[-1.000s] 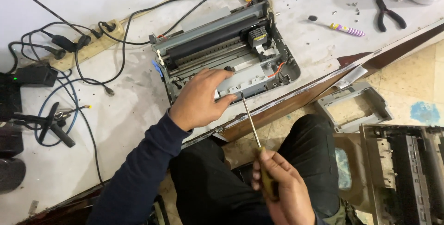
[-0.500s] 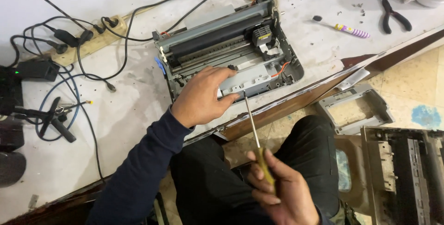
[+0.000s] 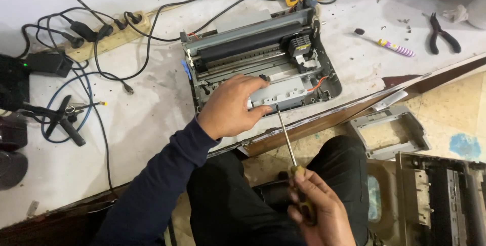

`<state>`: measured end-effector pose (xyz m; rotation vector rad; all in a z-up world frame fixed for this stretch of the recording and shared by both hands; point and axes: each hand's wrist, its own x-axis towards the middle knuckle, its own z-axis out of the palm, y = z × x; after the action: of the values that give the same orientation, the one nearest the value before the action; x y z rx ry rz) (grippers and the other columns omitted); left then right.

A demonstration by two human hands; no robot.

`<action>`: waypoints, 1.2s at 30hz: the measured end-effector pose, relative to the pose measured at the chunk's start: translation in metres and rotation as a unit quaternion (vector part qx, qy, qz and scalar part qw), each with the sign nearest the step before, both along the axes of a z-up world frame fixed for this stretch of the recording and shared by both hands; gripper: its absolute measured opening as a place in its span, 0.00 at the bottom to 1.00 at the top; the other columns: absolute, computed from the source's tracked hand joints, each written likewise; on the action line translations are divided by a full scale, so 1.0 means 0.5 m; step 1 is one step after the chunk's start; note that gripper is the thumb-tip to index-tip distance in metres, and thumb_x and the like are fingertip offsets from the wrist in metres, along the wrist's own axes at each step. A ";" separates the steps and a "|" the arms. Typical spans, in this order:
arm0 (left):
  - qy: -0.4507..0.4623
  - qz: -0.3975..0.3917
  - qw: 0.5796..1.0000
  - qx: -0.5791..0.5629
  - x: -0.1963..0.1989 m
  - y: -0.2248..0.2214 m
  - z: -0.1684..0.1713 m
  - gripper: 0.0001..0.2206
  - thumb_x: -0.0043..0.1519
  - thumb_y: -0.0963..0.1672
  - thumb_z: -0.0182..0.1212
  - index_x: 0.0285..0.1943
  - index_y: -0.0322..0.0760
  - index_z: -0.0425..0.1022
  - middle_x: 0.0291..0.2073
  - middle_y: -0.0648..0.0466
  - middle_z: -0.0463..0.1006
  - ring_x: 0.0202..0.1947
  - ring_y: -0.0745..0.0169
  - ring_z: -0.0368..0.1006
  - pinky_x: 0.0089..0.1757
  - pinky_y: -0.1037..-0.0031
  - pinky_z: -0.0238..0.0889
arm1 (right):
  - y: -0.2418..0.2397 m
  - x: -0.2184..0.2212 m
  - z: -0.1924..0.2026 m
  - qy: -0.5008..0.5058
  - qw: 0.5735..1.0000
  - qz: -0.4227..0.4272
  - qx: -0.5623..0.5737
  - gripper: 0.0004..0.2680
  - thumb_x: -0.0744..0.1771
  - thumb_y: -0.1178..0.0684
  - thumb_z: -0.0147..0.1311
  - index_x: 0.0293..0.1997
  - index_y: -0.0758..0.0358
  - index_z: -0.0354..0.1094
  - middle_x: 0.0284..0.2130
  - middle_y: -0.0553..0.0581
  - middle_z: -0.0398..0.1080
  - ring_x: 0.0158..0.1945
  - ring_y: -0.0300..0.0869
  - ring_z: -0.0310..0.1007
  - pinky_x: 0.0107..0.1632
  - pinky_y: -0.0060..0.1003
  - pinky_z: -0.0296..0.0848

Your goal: The person is disassembling a printer on a workbench using a screwdriver to remove screws and adjust internal parts.

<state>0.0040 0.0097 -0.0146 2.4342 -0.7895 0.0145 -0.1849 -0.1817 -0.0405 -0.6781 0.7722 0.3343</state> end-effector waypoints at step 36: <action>0.002 -0.031 0.999 -0.027 -0.020 0.039 0.013 0.36 0.60 0.53 0.70 0.73 0.34 0.60 0.67 0.41 0.69 0.67 0.41 0.65 0.62 0.54 0.58 | 0.001 -0.022 -0.042 -0.190 0.980 0.047 0.023 0.15 0.70 0.51 0.46 0.61 0.70 0.64 0.25 0.55 0.54 0.19 0.38 0.50 0.12 0.30 0.44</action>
<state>-0.0058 0.0293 -0.0083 2.3573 -0.8506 0.0078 -0.1957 -0.1814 -0.0617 -0.7105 0.3684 0.2949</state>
